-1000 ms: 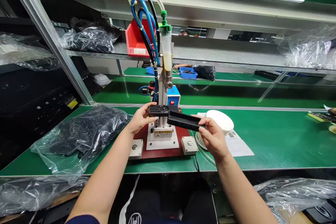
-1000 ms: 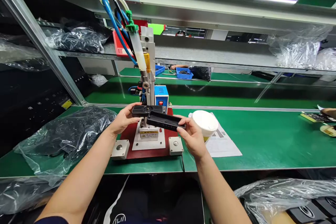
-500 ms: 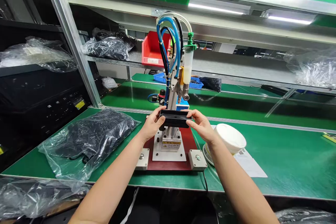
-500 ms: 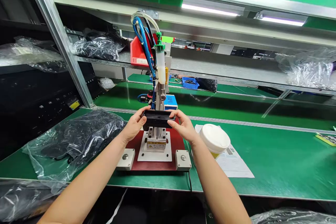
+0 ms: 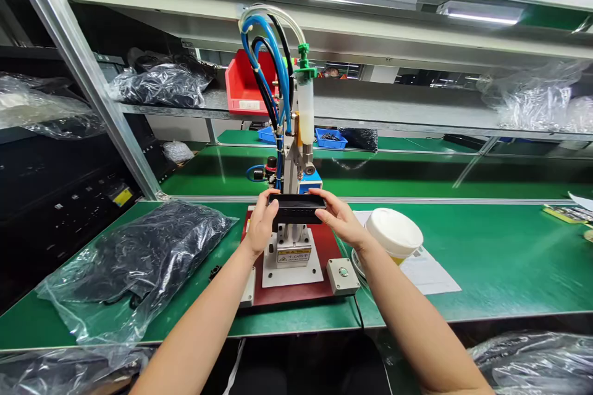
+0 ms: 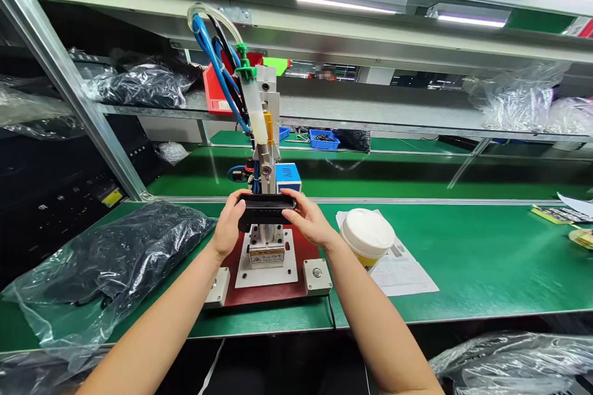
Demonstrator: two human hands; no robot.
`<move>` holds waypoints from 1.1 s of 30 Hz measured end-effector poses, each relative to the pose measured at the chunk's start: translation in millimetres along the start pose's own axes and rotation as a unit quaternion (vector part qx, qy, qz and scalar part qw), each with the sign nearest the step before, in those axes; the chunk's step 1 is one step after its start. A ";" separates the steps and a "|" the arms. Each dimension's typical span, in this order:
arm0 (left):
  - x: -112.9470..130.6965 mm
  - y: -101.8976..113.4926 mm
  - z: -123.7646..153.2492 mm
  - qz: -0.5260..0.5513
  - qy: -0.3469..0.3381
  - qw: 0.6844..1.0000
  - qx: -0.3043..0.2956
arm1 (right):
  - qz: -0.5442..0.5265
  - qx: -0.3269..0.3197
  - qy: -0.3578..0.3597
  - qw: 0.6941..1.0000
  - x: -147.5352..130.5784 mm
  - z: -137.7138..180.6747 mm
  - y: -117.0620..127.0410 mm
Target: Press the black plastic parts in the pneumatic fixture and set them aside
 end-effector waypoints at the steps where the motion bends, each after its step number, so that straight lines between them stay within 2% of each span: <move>1: 0.7 -0.5 0.2 -0.012 0.001 1.000 0.014 | 0.002 0.001 0.003 1.000 0.0 0.5 -0.4; 5: 3.1 -1.4 0.0 -0.057 0.001 0.997 0.044 | 0.011 0.003 0.017 1.000 0.8 2.4 -2.1; 10: 4.4 0.2 -1.6 -0.089 -0.006 0.995 0.054 | 0.043 0.023 0.037 0.998 2.1 4.3 -1.8; 21: 2.8 1.5 2.2 -0.112 -0.011 0.987 0.118 | 0.013 0.051 0.061 0.997 9.0 4.4 -3.8; 29: 7.0 1.8 3.4 -0.114 -0.020 0.986 0.121 | -0.015 0.032 0.062 0.997 12.0 4.2 -2.7; 33: 5.8 4.9 0.1 -0.112 0.012 0.990 0.088 | -0.069 -0.008 0.015 0.997 9.8 1.0 -1.0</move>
Point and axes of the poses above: each hand's wrist, its own z-axis away from the middle knuckle, its own y-axis out of the back of the hand, x = y × z, the point moved 7 cm from there along -z, towards the middle knuckle, and after that the axes turned 7 degrees about -z, right-handed, at the moved point
